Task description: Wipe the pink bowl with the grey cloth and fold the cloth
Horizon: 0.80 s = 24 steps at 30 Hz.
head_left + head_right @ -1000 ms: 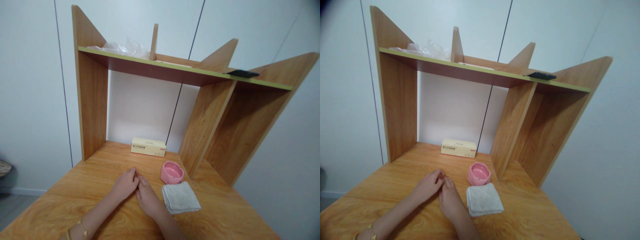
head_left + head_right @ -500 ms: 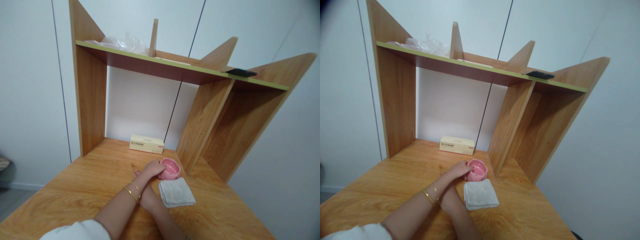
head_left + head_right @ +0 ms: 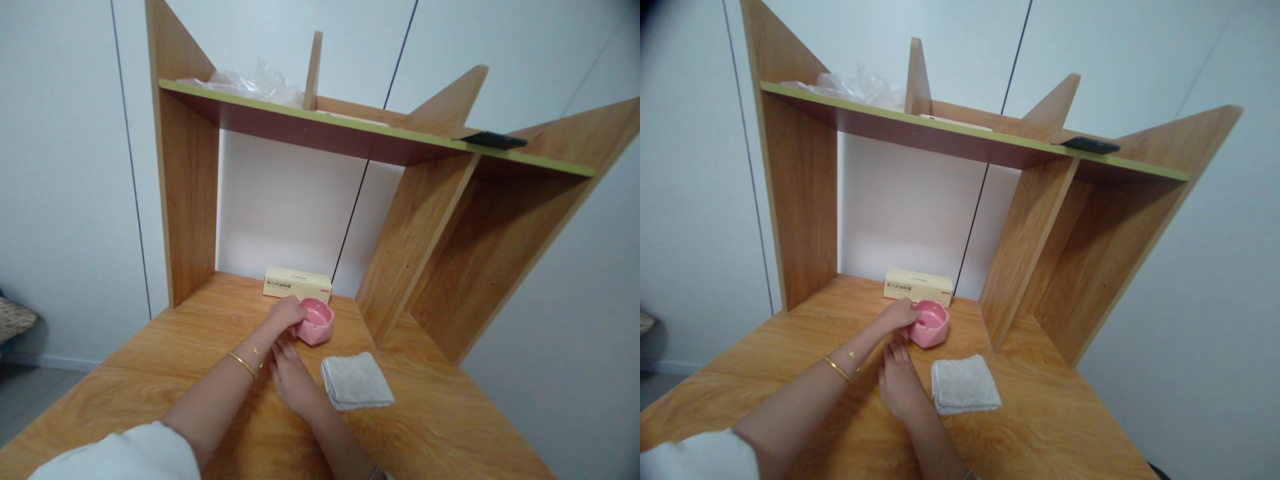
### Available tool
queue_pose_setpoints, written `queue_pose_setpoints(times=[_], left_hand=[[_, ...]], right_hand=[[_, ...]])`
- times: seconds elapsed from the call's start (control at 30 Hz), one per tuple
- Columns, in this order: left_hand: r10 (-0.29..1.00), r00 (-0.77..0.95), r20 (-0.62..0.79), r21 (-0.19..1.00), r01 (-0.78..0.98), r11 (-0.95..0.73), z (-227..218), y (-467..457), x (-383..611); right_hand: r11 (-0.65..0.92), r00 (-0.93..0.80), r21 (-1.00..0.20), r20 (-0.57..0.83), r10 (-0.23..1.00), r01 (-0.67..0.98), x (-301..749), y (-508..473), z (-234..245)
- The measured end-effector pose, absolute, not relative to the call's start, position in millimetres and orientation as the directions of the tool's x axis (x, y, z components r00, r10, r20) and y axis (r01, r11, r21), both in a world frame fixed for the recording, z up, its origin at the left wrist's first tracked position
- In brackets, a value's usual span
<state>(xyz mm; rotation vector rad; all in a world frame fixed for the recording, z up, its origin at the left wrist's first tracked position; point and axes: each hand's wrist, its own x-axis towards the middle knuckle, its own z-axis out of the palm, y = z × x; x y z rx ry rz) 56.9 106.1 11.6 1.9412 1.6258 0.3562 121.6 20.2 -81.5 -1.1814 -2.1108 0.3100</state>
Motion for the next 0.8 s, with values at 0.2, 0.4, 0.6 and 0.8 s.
queue_pose_setpoints(times=[0.2,0.4,0.6,0.8], left_hand=[[0.985,0.088,-0.147,0.569,0.822,0.012,20,115,-19],[0.988,-0.02,-0.155,0.559,0.823,0.104,21,109,-60],[0.984,-0.052,-0.172,0.519,0.844,0.135,20,99,-64],[0.98,-0.091,-0.178,0.377,0.913,0.153,30,89,-62]], right_hand=[[0.488,-0.381,-0.473,0.309,0.871,0.733,123,21,-82],[0.482,-0.385,-0.469,0.292,0.875,0.74,121,20,-79],[0.489,-0.381,-0.471,0.31,0.871,0.734,121,19,-79],[0.536,-0.428,-0.434,0.326,0.843,0.724,114,13,-69]])
